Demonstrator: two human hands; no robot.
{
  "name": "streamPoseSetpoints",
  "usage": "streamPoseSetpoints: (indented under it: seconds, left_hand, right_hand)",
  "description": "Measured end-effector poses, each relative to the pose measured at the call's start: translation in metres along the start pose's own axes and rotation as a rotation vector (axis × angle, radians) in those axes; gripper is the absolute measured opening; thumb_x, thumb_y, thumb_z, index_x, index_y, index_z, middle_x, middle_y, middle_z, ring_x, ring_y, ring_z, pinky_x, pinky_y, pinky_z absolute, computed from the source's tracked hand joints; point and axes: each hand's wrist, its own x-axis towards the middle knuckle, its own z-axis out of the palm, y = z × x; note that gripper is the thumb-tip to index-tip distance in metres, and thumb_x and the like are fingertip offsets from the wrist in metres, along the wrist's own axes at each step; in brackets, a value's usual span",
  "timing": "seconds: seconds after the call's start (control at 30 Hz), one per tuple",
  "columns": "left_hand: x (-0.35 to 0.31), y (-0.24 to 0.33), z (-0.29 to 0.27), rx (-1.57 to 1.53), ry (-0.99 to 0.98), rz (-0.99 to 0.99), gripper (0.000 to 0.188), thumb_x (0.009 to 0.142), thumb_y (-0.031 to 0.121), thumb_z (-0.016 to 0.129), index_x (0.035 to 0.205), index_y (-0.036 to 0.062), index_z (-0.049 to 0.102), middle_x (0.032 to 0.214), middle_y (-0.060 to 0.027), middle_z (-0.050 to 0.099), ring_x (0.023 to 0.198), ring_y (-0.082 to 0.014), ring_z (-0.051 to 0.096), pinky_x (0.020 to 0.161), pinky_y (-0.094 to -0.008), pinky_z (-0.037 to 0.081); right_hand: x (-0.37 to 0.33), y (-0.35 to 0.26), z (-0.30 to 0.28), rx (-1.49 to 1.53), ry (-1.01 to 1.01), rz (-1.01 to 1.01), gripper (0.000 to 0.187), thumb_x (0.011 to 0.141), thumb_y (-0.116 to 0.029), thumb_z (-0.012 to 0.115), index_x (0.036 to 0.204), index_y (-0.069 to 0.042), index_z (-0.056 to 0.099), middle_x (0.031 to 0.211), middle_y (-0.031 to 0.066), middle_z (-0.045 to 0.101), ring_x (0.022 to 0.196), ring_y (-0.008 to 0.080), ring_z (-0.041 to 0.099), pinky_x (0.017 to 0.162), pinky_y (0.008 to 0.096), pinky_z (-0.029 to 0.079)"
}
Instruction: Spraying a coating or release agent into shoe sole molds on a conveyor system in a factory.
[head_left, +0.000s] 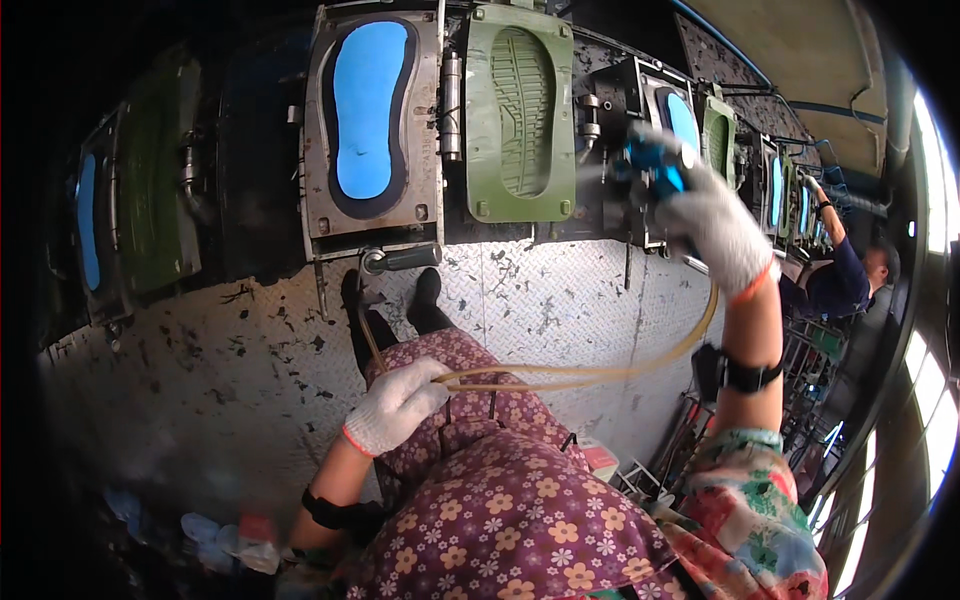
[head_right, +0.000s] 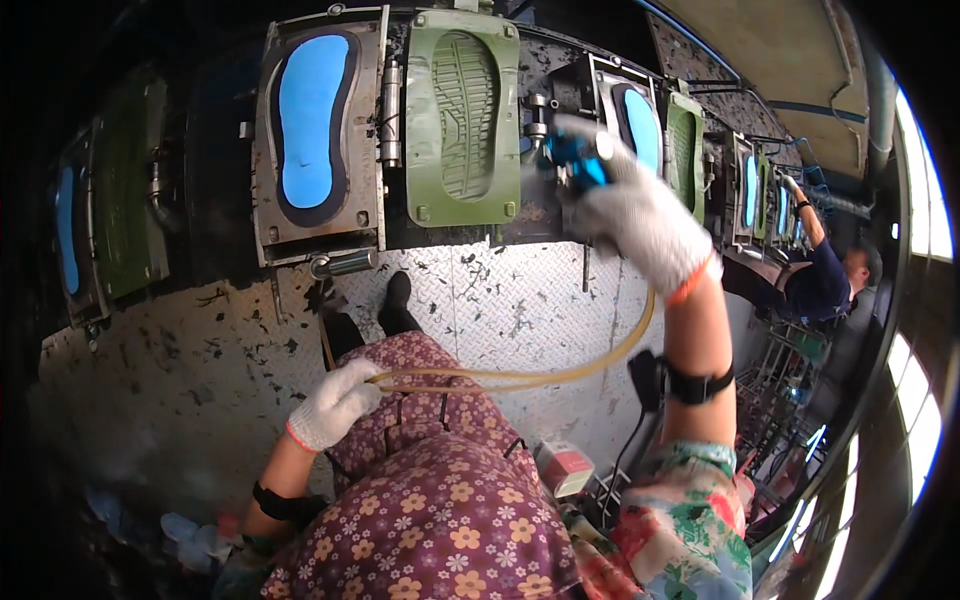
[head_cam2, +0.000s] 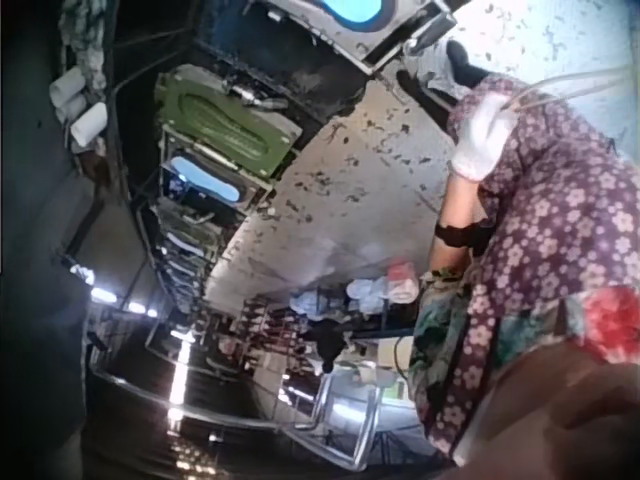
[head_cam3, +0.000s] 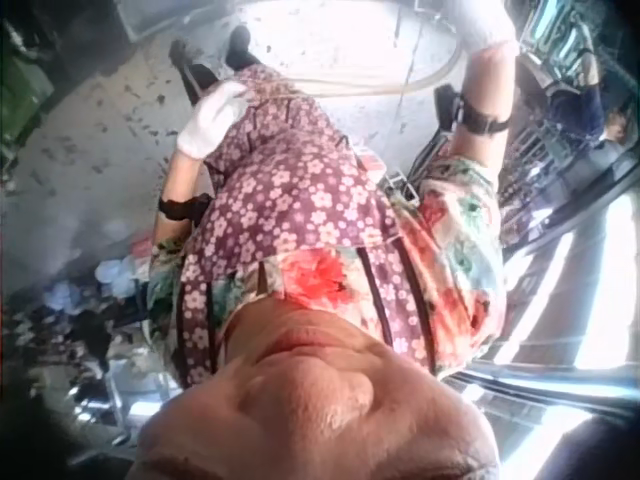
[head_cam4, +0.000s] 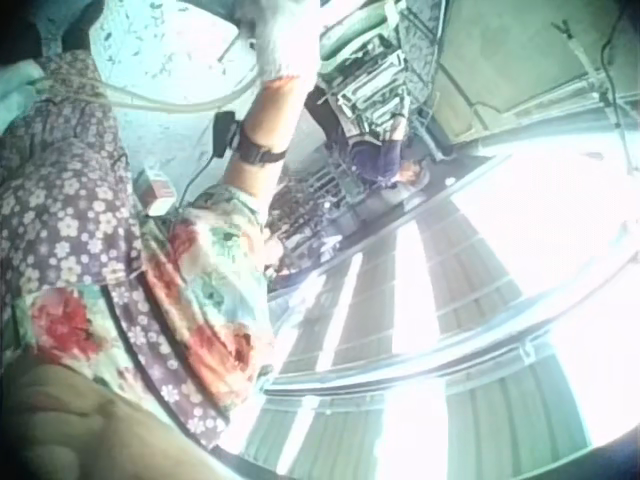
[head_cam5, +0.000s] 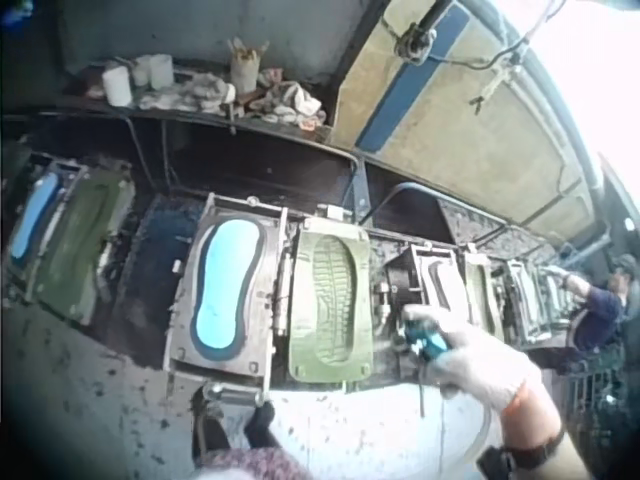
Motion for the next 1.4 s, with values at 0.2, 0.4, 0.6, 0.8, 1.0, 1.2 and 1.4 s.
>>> streamPoseSetpoints:
  seconds: [0.2,0.4,0.6,0.8,1.0,1.2,1.4]
  left_hand:
    - [0.0,-0.012,0.017,0.097,0.036,0.014,0.019,0.102,0.012,0.057,0.114,-0.0008,0.063,0.094,-0.008,0.065,0.086,-0.0165,0.063,0.078,-0.0333,0.051]
    - [0.006,0.024,0.028,0.825,0.039,0.417,0.024,0.084,0.011,0.069,0.107,0.0045,0.069,0.11,-0.0147,0.069,0.101,-0.0359,0.066,0.092,-0.0459,0.05]
    - [0.103,0.124,-0.014,1.131,0.588,0.415,0.029,0.091,0.017,0.065,0.118,0.0069,0.066,0.115,-0.0185,0.068,0.102,-0.0386,0.067,0.092,-0.0474,0.053]
    - [0.253,0.146,-0.092,1.174,0.81,0.225,0.032,0.091,0.035,0.065,0.11,0.0092,0.068,0.112,-0.0198,0.071,0.106,-0.0394,0.067,0.094,-0.0479,0.053]
    - [0.271,0.158,-0.073,1.371,0.601,0.159,0.032,0.089,0.031,0.063,0.11,0.0065,0.067,0.112,-0.0206,0.071,0.108,-0.04,0.067,0.094,-0.0489,0.051]
    - [0.254,0.151,-0.046,1.326,0.426,0.092,0.031,0.087,0.028,0.059,0.101,0.0043,0.073,0.104,-0.0223,0.074,0.1,-0.0403,0.07,0.092,-0.0474,0.055]
    - [0.217,0.132,0.095,0.642,-0.409,-0.147,0.055,0.095,0.029,0.065,0.14,-0.0028,0.058,0.126,-0.0155,0.069,0.114,-0.0214,0.067,0.098,-0.0343,0.052]
  right_hand:
    - [0.064,0.039,0.023,0.598,0.083,-0.14,0.081,0.075,0.005,0.056,0.153,-0.016,0.045,0.104,0.0081,0.065,0.069,0.0118,0.06,0.052,0.0226,0.047]
    - [0.085,0.003,-0.016,1.111,0.254,-0.657,0.049,0.081,0.001,0.059,0.129,0.004,0.055,0.102,0.0172,0.067,0.075,0.0183,0.067,0.05,0.0236,0.052]
    - [-0.01,0.103,0.035,1.987,-0.396,-0.393,0.071,0.081,0.001,0.069,0.148,0.0,0.045,0.131,0.0163,0.063,0.112,0.0336,0.068,0.049,0.0255,0.061]
    - [-0.089,0.165,0.106,1.888,-0.429,0.002,0.085,0.073,0.0,0.072,0.151,-0.013,0.043,0.131,0.0198,0.061,0.114,0.0391,0.066,0.046,0.0282,0.057]
    - [-0.116,0.2,0.1,1.838,-0.256,-0.097,0.089,0.073,-0.008,0.078,0.152,-0.007,0.039,0.134,0.0204,0.058,0.114,0.0357,0.065,0.048,0.026,0.057]
    - [-0.126,0.225,0.07,1.792,-0.097,-0.156,0.087,0.075,-0.012,0.077,0.151,0.006,0.038,0.138,0.0226,0.058,0.116,0.0349,0.066,0.052,0.0257,0.058]
    - [-0.133,0.237,0.034,1.816,-0.133,-0.213,0.088,0.075,-0.011,0.077,0.151,0.004,0.037,0.139,0.025,0.057,0.111,0.0341,0.066,0.052,0.0259,0.056]
